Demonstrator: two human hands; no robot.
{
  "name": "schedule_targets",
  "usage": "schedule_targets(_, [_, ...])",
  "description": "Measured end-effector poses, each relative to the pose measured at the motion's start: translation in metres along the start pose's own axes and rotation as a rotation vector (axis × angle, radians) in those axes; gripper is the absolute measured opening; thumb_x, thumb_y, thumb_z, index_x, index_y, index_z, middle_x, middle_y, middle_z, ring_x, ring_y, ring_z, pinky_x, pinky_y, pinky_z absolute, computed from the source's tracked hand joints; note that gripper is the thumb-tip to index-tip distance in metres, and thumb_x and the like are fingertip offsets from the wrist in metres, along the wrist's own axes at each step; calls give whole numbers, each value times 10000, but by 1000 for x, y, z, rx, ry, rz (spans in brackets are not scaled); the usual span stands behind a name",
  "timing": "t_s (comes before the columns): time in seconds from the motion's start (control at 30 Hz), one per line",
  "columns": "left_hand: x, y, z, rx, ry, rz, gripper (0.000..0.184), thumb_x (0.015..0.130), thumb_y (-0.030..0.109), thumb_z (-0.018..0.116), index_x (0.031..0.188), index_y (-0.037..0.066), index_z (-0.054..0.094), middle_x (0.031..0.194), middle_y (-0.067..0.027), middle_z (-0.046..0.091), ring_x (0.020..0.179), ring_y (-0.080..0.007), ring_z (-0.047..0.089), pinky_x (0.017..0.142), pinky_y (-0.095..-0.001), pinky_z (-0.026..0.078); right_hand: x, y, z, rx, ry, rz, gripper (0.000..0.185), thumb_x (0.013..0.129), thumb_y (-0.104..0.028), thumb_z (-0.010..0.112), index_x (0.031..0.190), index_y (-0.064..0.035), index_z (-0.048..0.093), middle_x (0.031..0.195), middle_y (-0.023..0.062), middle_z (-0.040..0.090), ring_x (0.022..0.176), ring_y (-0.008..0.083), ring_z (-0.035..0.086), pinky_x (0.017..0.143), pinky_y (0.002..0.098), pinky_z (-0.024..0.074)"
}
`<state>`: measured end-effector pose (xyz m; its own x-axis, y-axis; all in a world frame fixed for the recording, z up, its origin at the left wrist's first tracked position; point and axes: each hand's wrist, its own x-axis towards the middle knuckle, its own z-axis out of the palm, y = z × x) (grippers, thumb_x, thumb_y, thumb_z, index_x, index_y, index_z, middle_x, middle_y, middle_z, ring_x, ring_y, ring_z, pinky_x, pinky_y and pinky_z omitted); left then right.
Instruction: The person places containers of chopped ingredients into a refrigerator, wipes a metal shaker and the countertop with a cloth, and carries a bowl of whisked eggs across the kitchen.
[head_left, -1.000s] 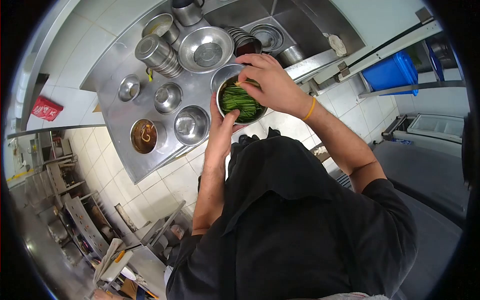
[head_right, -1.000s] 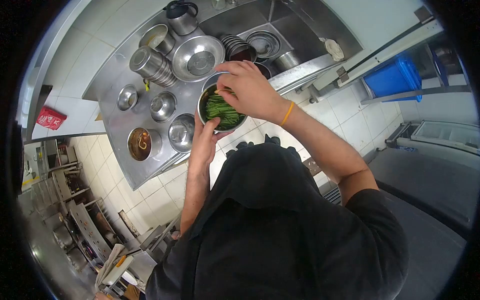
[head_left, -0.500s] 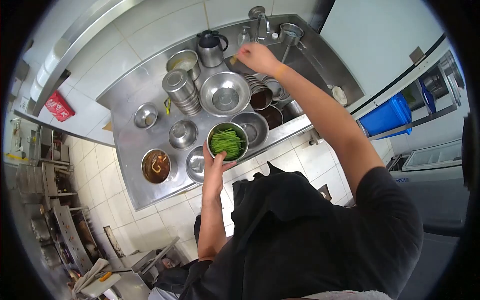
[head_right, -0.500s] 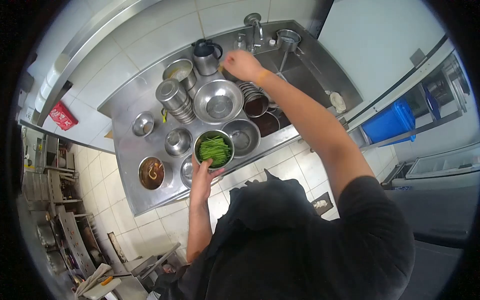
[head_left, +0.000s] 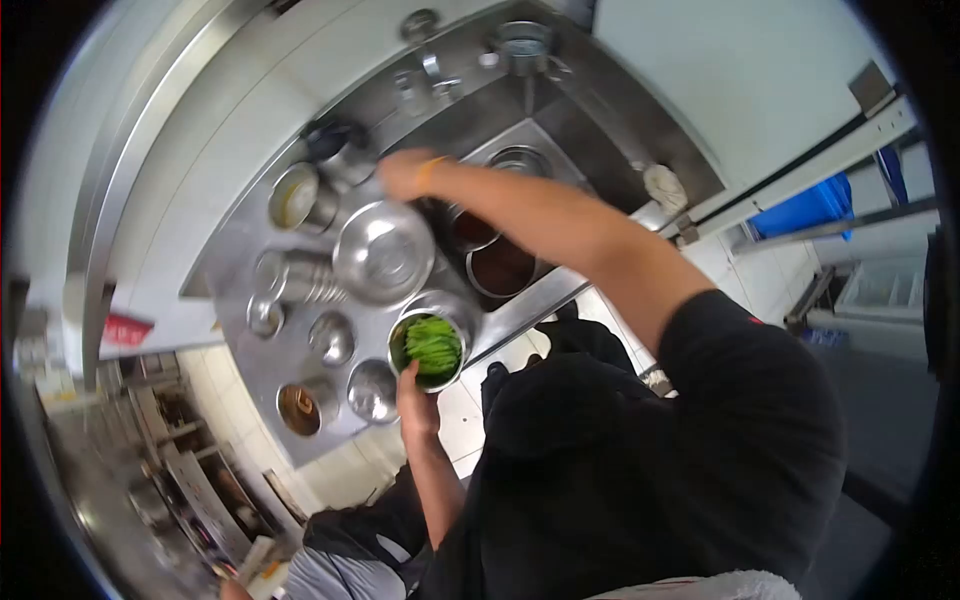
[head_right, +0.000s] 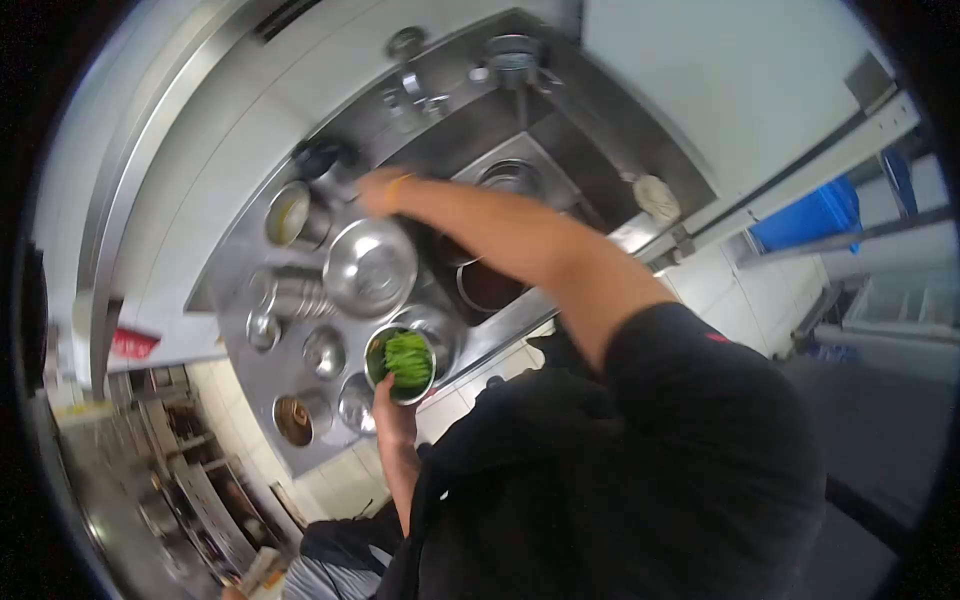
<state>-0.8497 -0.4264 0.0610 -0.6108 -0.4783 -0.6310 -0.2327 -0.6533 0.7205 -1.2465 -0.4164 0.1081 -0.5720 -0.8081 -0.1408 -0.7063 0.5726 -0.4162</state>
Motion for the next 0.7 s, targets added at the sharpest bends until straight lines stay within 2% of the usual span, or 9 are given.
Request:
schedule_targets(0.13, [2, -6, 70, 48, -43, -15, 576, 1059, 427, 522, 1441, -1, 474, 1361, -147, 598, 1210, -270, 615, 1009, -428, 511, 65, -28, 1, 498, 143, -121, 468, 863, -351, 658, 1135, 28, 692, 1099, 245, 715, 1068, 411, 682, 938, 510, 527])
schedule_targets(0.2, [-1, -12, 107, 40, 29, -29, 620, 1063, 480, 500, 1451, -3, 466, 1359, -149, 601, 1204, -274, 617, 1006, -426, 512, 57, -31, -3, 614, 201, -118, 559, 891, -357, 661, 1302, 14, 584, 1286, 240, 644, 1200, 395, 622, 1008, 477, 497])
schedule_targets(0.3, [10, -24, 135, 57, -8, -90, 658, 1065, 509, 480, 1461, -16, 456, 1370, -158, 600, 1201, -277, 622, 1022, -401, 500, 10, 13, 23, 706, 289, -154, 495, 910, -358, 668, 1279, -33, 607, 1240, 207, 665, 1158, 380, 641, 971, 463, 515])
schedule_targets(0.43, [49, -28, 145, 235, -55, -179, 677, 1068, 508, 478, 1447, -52, 458, 1364, -179, 599, 1208, -257, 616, 1032, -371, 488, -125, 149, 56, 583, 510, 115, 333, 877, -223, 697, 1176, -78, 678, 1071, 157, 702, 997, 333, 688, 826, 458, 554])
schedule_targets(0.53, [99, -21, 148, 519, -130, -196, 616, 1069, 429, 493, 1428, -71, 471, 1344, -192, 606, 1177, -244, 633, 981, -328, 510, -248, 255, 61, 84, 615, 500, 215, 854, -235, 672, 1015, -95, 697, 1012, 138, 693, 966, 351, 683, 839, 475, 558])
schedule_targets(0.57, [111, -16, 160, 643, -161, -169, 593, 1064, 396, 502, 1420, -78, 475, 1331, -199, 609, 1157, -239, 641, 937, -312, 533, -282, 277, 47, -11, 384, 708, 289, 863, -292, 698, 1080, -102, 676, 1064, 143, 678, 995, 347, 678, 855, 465, 561])
schedule_targets(0.63, [119, 14, 202, 622, -232, -226, 558, 1042, 341, 509, 1402, -86, 483, 1312, -219, 609, 1122, -244, 646, 814, -326, 580, -340, 330, 69, -389, 422, 761, 502, 881, -419, 726, 1228, -90, 574, 1201, 170, 627, 1042, 365, 664, 872, 451, 560])
schedule_targets(0.67, [134, 15, 214, 638, -241, -194, 547, 1034, 319, 510, 1397, -88, 475, 1286, -215, 616, 1035, -266, 674, 786, -363, 611, -349, 329, 59, -336, 234, 890, 444, 891, -312, 719, 1225, -72, 551, 1251, 197, 594, 1043, 392, 647, 886, 493, 538])
schedule_targets(0.7, [148, 16, 225, 655, -251, -158, 535, 1025, 297, 511, 1392, -90, 468, 1260, -211, 622, 948, -287, 702, 758, -400, 643, -356, 338, 65, -318, 253, 867, 411, 898, -298, 707, 1213, -76, 563, 1231, 187, 605, 1039, 391, 648, 887, 489, 539])
